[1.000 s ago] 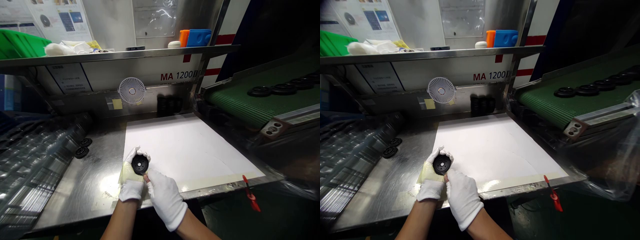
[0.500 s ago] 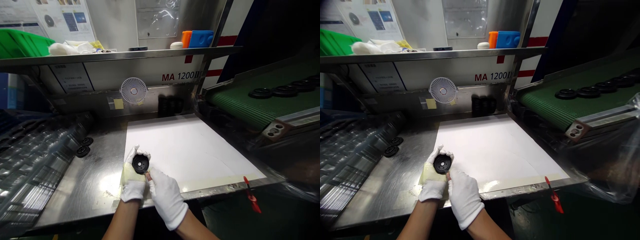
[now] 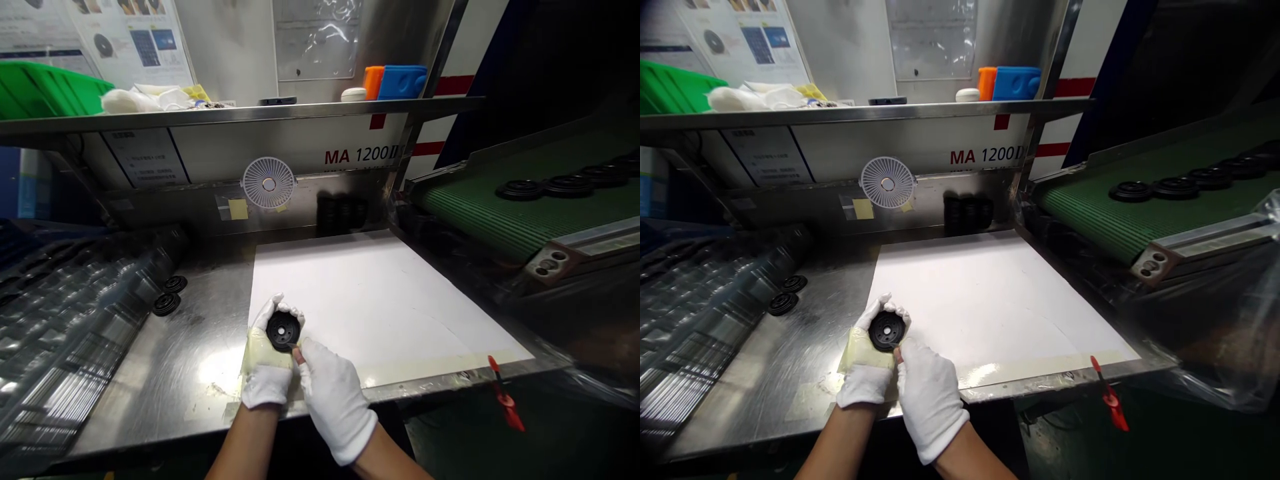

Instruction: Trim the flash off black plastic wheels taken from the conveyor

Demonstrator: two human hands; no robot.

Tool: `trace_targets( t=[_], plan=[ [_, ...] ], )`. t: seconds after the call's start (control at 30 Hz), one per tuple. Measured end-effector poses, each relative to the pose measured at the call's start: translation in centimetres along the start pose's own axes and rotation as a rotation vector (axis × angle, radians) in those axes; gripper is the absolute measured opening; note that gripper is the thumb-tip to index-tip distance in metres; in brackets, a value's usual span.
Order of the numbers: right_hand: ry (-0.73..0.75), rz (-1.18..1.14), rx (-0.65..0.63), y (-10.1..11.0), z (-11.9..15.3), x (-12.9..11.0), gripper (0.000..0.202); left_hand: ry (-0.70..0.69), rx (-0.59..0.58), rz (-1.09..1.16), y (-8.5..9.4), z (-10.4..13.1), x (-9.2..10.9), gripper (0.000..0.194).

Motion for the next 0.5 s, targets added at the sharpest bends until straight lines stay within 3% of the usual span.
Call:
trace_targets(
  t=[0.13, 0.27, 0.4, 0.5],
  plan=[
    [0.004, -0.061, -0.074, -0.4, 0.2, -0.4, 0.024, -0.084, 0.015, 0.011, 0.3, -0.1, 0.6, 0.017],
    [0.022, -0.185, -0.226, 0.1, 0.3, -0.2, 0.030, -0.118, 0.028, 0.007, 0.8, -0.1, 1.6, 0.017],
    [0.036, -0.185, -0.323, 1.1, 0.5, 0.0, 0.033, -0.134, -0.003, 0.015, 0.1, -0.2, 2.3, 0.013],
    [0.024, -0.130, -0.368, 1.9, 0.6, 1.6, 0.035, -0.090, 0.022, 0.023, -0.8, 0.1, 2.2, 0.012]
  ],
)
Point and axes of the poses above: each hand's wrist, its own z-axis away from the middle knuckle, its own y-axis out of the back of the hand, x = y × z, the point moved 8 cm from there along -z, towards the middle knuckle, and after that the axes turned 10 degrees about -y, right-handed, at the moved point
